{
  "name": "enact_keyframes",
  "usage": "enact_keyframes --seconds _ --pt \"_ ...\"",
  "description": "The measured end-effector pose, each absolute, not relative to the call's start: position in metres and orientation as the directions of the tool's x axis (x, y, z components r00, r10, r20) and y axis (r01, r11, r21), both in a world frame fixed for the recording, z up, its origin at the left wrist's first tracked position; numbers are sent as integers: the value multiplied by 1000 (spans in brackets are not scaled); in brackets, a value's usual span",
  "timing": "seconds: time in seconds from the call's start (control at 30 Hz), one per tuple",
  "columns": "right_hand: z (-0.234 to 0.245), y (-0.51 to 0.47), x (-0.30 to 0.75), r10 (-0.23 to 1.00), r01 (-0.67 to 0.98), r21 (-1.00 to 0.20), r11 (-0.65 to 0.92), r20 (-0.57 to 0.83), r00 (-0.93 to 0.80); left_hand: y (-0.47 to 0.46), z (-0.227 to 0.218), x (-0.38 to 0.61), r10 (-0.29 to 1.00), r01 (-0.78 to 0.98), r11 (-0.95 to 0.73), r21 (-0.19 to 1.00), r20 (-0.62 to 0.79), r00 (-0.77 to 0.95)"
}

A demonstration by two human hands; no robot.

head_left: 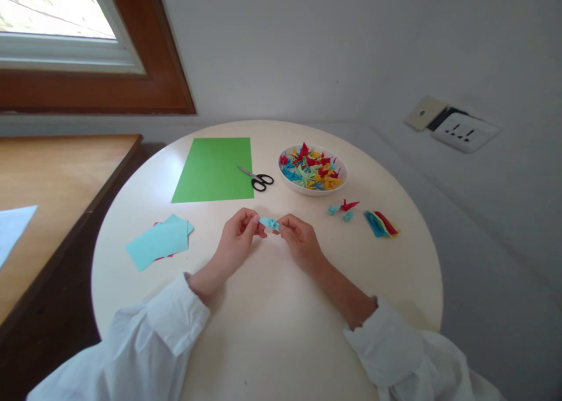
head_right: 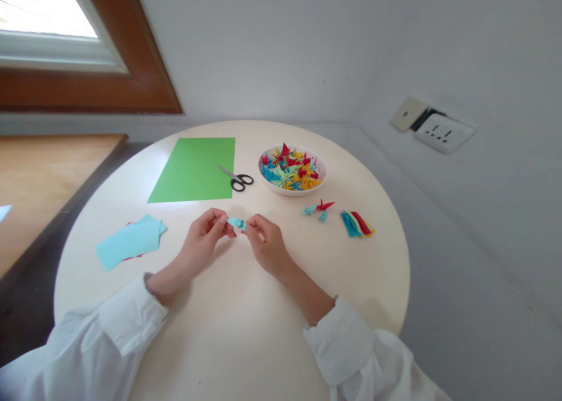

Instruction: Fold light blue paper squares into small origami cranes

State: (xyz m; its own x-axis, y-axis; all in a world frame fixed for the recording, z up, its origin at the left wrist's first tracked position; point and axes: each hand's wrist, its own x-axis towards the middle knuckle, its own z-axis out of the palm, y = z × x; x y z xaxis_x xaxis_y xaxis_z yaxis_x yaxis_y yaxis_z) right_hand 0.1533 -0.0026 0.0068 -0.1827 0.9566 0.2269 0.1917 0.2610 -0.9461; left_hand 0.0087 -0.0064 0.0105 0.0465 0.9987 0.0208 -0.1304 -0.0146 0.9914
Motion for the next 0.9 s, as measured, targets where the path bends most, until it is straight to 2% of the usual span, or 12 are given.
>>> enact_keyframes --seconds 0.27,0.6,0.8,0.9 --pt "7 -3 155 956 179 -951 251 215 -199 -4 10 9 992 -255 103 961 -79 102" --pt "5 -3 155 954 193 -947 257 217 -206 -4 11 9 985 -244 156 957 -133 111" --pt "5 -2 155 954 268 -924 274 226 -197 -5 11 7 983 -239 122 963 -85 161" --pt "5 -3 154 951 313 -907 281 220 -218 -6 11 6 981 -148 68 987 -40 188"
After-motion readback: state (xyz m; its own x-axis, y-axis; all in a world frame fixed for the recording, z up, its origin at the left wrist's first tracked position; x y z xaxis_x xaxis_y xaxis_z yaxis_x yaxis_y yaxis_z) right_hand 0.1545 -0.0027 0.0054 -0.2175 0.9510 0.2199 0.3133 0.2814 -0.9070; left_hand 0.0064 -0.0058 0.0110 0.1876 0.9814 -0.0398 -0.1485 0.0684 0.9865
